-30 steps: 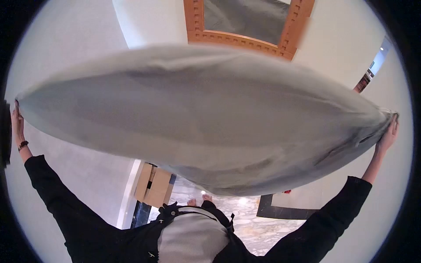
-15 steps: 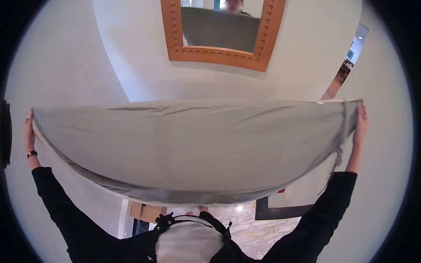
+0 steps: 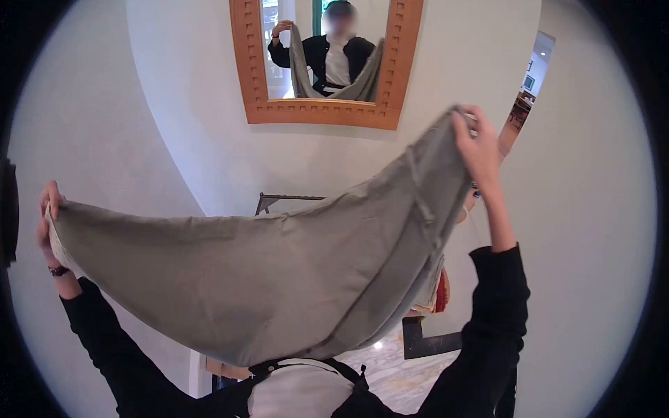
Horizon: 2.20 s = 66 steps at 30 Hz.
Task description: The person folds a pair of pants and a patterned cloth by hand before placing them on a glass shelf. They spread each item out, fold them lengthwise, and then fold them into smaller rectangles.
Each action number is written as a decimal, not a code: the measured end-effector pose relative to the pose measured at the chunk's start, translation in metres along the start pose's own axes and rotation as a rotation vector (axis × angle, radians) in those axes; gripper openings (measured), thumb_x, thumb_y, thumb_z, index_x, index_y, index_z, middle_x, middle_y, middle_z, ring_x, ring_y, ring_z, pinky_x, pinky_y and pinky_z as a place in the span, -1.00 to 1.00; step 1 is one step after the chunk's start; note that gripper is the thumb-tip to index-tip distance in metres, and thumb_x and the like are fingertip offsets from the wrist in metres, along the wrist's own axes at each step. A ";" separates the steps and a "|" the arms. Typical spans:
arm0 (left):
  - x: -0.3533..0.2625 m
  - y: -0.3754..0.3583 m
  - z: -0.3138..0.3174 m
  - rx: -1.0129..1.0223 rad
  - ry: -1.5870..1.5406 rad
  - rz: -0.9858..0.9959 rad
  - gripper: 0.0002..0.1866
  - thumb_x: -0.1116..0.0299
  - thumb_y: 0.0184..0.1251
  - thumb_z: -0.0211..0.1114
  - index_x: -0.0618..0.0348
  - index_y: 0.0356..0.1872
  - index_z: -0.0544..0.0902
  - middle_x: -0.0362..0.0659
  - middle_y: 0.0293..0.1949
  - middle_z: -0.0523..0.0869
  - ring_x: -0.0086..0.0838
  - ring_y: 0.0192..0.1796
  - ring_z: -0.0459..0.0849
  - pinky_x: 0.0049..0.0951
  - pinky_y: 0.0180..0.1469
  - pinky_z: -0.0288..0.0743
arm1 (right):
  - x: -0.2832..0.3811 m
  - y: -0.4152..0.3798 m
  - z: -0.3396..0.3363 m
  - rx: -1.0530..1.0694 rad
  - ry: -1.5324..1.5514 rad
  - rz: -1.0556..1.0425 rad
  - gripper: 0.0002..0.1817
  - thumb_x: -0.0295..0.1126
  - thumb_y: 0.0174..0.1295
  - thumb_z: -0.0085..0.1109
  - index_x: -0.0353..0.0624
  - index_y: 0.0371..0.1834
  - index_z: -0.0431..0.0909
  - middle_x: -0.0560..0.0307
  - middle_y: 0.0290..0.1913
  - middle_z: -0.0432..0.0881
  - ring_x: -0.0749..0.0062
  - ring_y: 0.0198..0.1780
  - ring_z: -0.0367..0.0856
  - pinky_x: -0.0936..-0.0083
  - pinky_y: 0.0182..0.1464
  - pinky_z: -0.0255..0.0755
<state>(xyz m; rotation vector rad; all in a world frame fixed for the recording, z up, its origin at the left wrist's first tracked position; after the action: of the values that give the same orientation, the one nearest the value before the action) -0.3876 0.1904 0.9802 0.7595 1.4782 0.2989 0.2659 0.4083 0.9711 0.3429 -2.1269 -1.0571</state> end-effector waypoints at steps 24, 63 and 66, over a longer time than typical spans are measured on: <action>0.116 0.107 0.264 -0.048 0.474 0.137 -0.88 0.51 0.17 0.41 0.29 -0.29 0.68 -0.19 -0.45 0.65 -0.52 -0.40 0.52 -0.53 -0.35 0.40 | 0.180 -0.140 0.091 0.623 0.903 0.273 -0.85 -0.48 0.43 0.04 -0.25 -0.02 0.35 0.16 -0.18 0.70 0.73 -0.16 0.54 0.67 -0.13 0.39; 0.194 -0.122 0.184 0.711 1.312 -0.373 -0.56 0.06 0.05 0.45 0.12 -0.11 0.71 -0.13 -0.32 0.68 -0.25 -0.10 0.61 0.07 0.13 0.22 | 0.029 -0.058 0.100 -0.043 0.971 0.320 -0.59 -0.31 0.40 0.15 -0.33 0.20 0.42 0.24 -0.10 0.66 0.69 -0.14 0.58 0.68 -0.10 0.42; 0.126 -0.096 0.155 0.448 1.537 -0.606 -0.74 0.32 -0.11 0.42 0.19 -0.34 0.69 -0.12 -0.36 0.66 -0.25 -0.16 0.63 -0.08 0.11 0.26 | 0.008 -0.048 0.118 -0.059 0.997 0.423 -0.61 -0.28 0.40 0.14 -0.24 0.19 0.43 0.20 0.03 0.61 0.56 0.05 0.55 0.53 0.10 0.40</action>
<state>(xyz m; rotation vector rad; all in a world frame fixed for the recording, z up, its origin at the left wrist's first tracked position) -0.2510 0.1552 0.8094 0.2802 3.2085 0.0250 0.1730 0.4423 0.8906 0.2853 -1.1866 -0.5143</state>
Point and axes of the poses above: each hand's wrist, its own y-axis towards the middle knuckle, its own z-axis out of the palm, x = y × z, the point moved 7 cm from there along y, towards the middle knuckle
